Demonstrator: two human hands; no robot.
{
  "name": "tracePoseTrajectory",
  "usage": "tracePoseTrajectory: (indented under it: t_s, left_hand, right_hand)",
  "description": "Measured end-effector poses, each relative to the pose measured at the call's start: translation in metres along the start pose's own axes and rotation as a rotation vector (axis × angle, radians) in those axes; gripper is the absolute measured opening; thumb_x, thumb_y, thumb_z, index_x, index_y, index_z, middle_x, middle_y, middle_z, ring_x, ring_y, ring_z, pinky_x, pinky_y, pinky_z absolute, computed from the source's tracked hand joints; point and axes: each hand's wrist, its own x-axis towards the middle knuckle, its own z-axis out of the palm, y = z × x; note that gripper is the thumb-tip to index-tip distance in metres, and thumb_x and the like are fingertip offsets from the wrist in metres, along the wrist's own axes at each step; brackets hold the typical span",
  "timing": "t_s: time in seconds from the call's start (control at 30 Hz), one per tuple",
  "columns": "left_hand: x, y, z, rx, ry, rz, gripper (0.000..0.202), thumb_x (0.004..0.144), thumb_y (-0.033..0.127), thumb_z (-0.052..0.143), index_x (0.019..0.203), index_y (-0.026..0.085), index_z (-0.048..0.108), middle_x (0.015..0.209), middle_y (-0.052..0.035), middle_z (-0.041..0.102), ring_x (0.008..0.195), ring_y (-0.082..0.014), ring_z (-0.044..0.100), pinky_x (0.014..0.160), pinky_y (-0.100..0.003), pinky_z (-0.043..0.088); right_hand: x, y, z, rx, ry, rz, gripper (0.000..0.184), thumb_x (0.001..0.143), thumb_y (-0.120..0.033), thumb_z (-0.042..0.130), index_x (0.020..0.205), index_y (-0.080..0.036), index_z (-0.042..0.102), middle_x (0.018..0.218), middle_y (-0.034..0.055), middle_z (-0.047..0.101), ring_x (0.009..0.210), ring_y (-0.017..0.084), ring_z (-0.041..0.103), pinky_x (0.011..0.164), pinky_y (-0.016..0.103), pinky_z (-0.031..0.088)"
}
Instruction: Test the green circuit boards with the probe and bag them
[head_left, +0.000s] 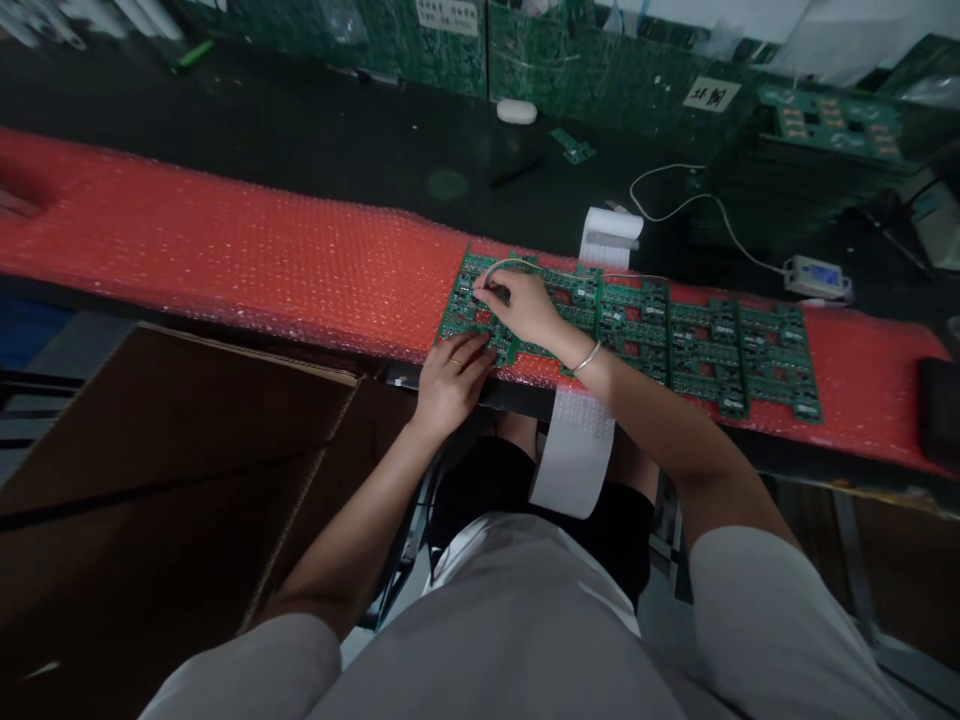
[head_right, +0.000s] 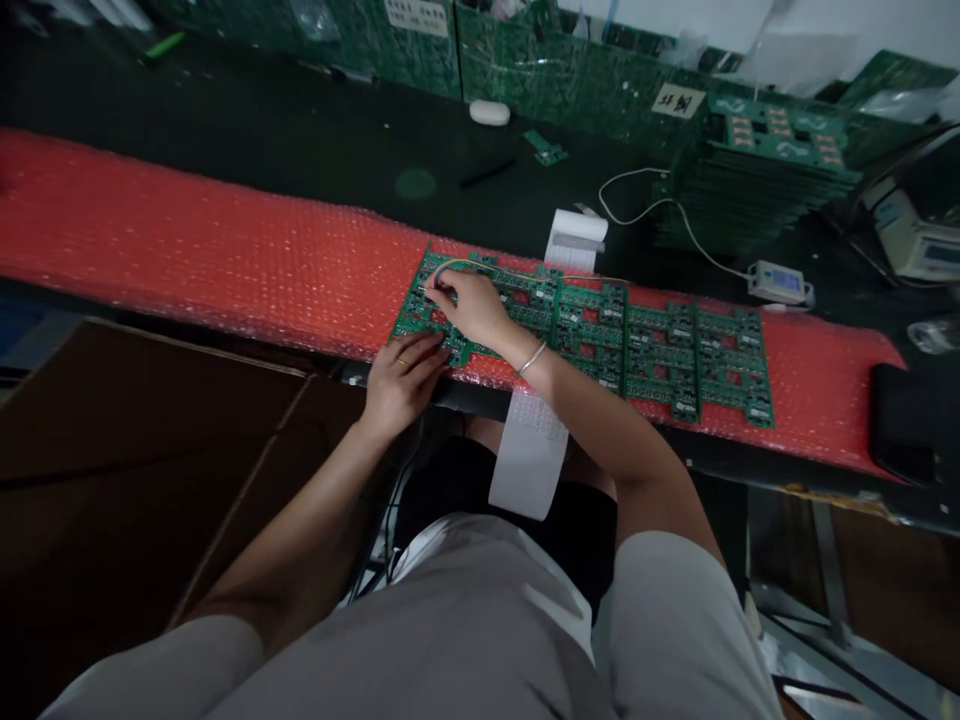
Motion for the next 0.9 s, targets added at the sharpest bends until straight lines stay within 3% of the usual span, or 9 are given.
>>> tracePoseTrajectory:
  t_s: [0.37, 0.47, 0.53, 0.63, 0.73, 0.9]
  left_hand:
    - [0.000, 0.008, -0.003, -0.056, -0.030, -0.057, 0.030, 0.100, 0.028, 0.062, 0.129, 0.024, 0.067, 0.137, -0.0126, 0.067, 0.132, -0.0319, 0.059, 0.107, -0.055, 0.050]
    - [0.000, 0.025, -0.006, -0.080, 0.017, -0.084, 0.033, 0.098, 0.026, 0.062, 0.132, 0.023, 0.065, 0.136, -0.0143, 0.066, 0.129, -0.0326, 0.059, 0.106, -0.056, 0.049]
    - [-0.002, 0.044, -0.004, -0.160, 0.023, -0.067, 0.029, 0.098, 0.023, 0.062, 0.127, 0.023, 0.067, 0.126, -0.0129, 0.070, 0.120, -0.0295, 0.063, 0.102, -0.052, 0.052]
    - [-0.006, 0.079, 0.007, -0.348, -0.087, 0.020, 0.017, 0.099, 0.023, 0.062, 0.113, 0.022, 0.071, 0.109, -0.0092, 0.071, 0.105, -0.0234, 0.065, 0.093, -0.042, 0.055]
    - [-0.010, 0.104, 0.027, -0.401, -0.190, 0.092, 0.016, 0.100, 0.029, 0.062, 0.108, 0.020, 0.073, 0.105, -0.0097, 0.069, 0.101, -0.0232, 0.063, 0.088, -0.039, 0.056]
    - [-0.017, 0.115, 0.060, -0.260, -0.180, 0.139, 0.021, 0.103, 0.029, 0.057, 0.105, 0.017, 0.074, 0.103, -0.0117, 0.069, 0.099, -0.0262, 0.059, 0.081, -0.041, 0.051]
  right_hand:
    - [0.005, -0.002, 0.001, -0.156, -0.164, -0.160, 0.019, 0.104, -0.023, 0.052, 0.104, -0.020, 0.070, 0.113, 0.0077, 0.074, 0.114, 0.024, 0.065, 0.107, 0.041, 0.045]
    - [0.008, 0.000, 0.001, -0.185, -0.211, -0.187, 0.020, 0.104, -0.022, 0.050, 0.104, -0.020, 0.070, 0.116, 0.0085, 0.074, 0.115, 0.025, 0.064, 0.107, 0.042, 0.045]
    - [0.009, 0.002, 0.002, -0.187, -0.220, -0.188, 0.019, 0.103, -0.021, 0.051, 0.104, -0.020, 0.070, 0.117, 0.0086, 0.073, 0.115, 0.025, 0.064, 0.108, 0.042, 0.044]
    - [0.011, 0.006, 0.003, -0.179, -0.202, -0.141, 0.013, 0.102, -0.023, 0.056, 0.106, -0.019, 0.068, 0.115, 0.0084, 0.073, 0.112, 0.025, 0.064, 0.106, 0.042, 0.045]
    - [0.011, 0.008, 0.004, -0.175, -0.189, -0.094, 0.012, 0.102, -0.024, 0.057, 0.108, -0.018, 0.066, 0.112, 0.0077, 0.072, 0.109, 0.024, 0.064, 0.103, 0.040, 0.045]
    - [0.010, 0.006, 0.004, -0.186, -0.175, -0.071, 0.009, 0.103, -0.026, 0.057, 0.102, -0.020, 0.065, 0.111, 0.0051, 0.071, 0.110, 0.021, 0.063, 0.104, 0.037, 0.044]
